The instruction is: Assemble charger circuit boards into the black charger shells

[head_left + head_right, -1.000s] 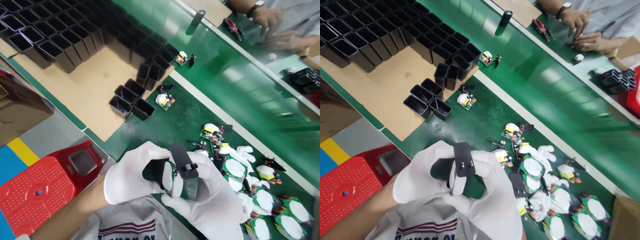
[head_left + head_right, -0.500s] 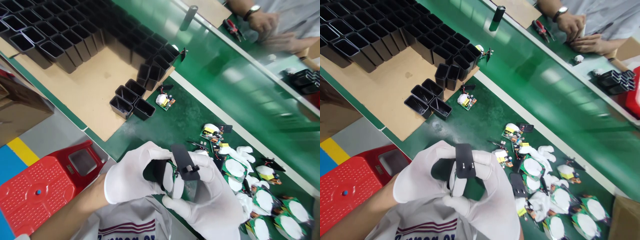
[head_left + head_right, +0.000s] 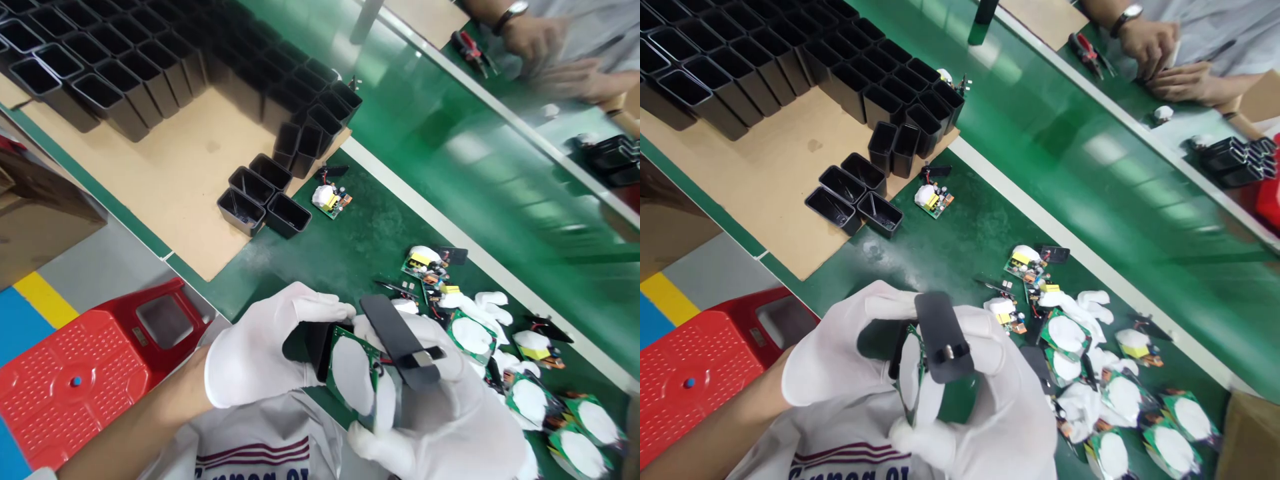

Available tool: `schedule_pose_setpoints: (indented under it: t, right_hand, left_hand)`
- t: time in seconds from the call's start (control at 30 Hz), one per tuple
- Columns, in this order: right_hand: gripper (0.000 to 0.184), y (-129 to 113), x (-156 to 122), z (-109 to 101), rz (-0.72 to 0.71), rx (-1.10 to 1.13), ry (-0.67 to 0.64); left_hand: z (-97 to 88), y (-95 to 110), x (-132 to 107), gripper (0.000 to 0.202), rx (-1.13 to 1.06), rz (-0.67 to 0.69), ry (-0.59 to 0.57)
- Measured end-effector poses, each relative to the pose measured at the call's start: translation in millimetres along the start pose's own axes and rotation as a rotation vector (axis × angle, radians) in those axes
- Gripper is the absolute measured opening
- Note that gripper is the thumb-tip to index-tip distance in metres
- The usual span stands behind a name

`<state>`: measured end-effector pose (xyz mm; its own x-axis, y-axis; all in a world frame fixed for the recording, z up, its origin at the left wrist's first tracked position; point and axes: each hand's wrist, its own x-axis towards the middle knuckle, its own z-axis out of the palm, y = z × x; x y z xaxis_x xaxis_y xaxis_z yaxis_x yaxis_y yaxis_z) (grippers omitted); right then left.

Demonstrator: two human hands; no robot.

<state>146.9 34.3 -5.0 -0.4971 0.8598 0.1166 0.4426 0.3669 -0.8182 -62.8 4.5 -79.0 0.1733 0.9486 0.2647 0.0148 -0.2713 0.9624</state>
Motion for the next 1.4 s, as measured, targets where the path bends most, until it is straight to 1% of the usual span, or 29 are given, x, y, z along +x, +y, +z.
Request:
schedule_pose_setpoints:
  t: [0.17,0.23,0.3,0.33,0.4,0.47,0.57,0.63,0.67,0.73,0.8,0.87,0.97,1.0,1.07,1.13,1.17,1.23,1.27,1.33,1.4]
  right_hand:
    - [0.038,-4,10,0,-0.071,-0.011,0.003]
    - [0.033,-5,11,1,-0.08,0.006,-0.005]
    - [0.029,-5,11,2,-0.074,0.035,-0.016]
    - [0.029,-4,10,3,-0.071,0.049,-0.017]
    - [0.036,-2,8,4,-0.069,0.059,-0.01]
    - [0.041,0,6,5,-0.076,0.039,-0.009]
    - [0.04,1,7,7,-0.106,-0.026,-0.014]
    - [0.041,1,8,8,-0.119,-0.102,0.009]
    - [0.042,2,8,9,-0.115,-0.143,0.017]
    - [0.046,3,7,10,-0.097,-0.192,0.016]
    - [0.053,4,6,10,-0.09,-0.181,-0.013]
    - [0.057,4,7,11,-0.086,-0.161,-0.02]
    - [0.048,5,11,14,-0.062,-0.168,0.04]
    - [0.045,5,12,16,-0.06,-0.179,0.072]
    - [0.043,6,12,23,-0.047,-0.227,0.145]
    - [0.042,8,8,33,-0.024,-0.296,0.23]
    - [0.04,9,4,39,-0.02,-0.329,0.272]
    - [0.035,13,-7,53,-0.057,-0.392,0.329]
    - [0.034,16,-13,59,-0.096,-0.433,0.343]
    - [0.036,25,-23,69,-0.149,-0.536,0.36]
    - [0.041,38,-29,76,-0.169,-0.577,0.364]
  left_hand:
    - [-1.2,7,2,0.058,0.019,-0.054,0.004]
    - [-1.5,8,2,0.06,0.005,-0.044,0.004]
    - [-1.3,10,2,0.063,0.002,-0.068,0.006]
    - [-1.0,11,1,0.064,0.001,-0.097,0.013]
    - [-0.3,13,2,0.063,-0.008,-0.159,0.026]
    - [0.5,16,3,0.06,-0.044,-0.19,0.014]
    - [0.4,18,7,0.056,-0.106,-0.192,-0.013]
    - [-1.1,20,11,0.054,-0.087,-0.188,-0.004]
    - [-2.3,21,13,0.05,-0.064,-0.198,-0.016]
    - [-5.0,25,18,0.037,-0.039,-0.256,-0.085]
    - [-7.3,30,23,0.022,-0.067,-0.325,-0.155]
    - [-8.4,35,27,0.011,-0.093,-0.355,-0.155]
    - [-7.1,40,28,0.007,-0.039,-0.341,-0.072]
    - [-5.6,39,27,0.009,0.004,-0.352,-0.035]
    - [-1.0,36,23,0.017,0.113,-0.4,0.074]
    - [5.6,29,18,0.025,0.229,-0.449,0.186]
    - [9.5,24,16,0.029,0.283,-0.452,0.233]
    - [17.7,15,11,0.034,0.388,-0.399,0.3]
    - [21.7,11,9,0.032,0.431,-0.355,0.331]
    - [29.1,4,4,0.025,0.483,-0.282,0.378]
    - [34.5,-1,-1,0.029,0.497,-0.213,0.418]
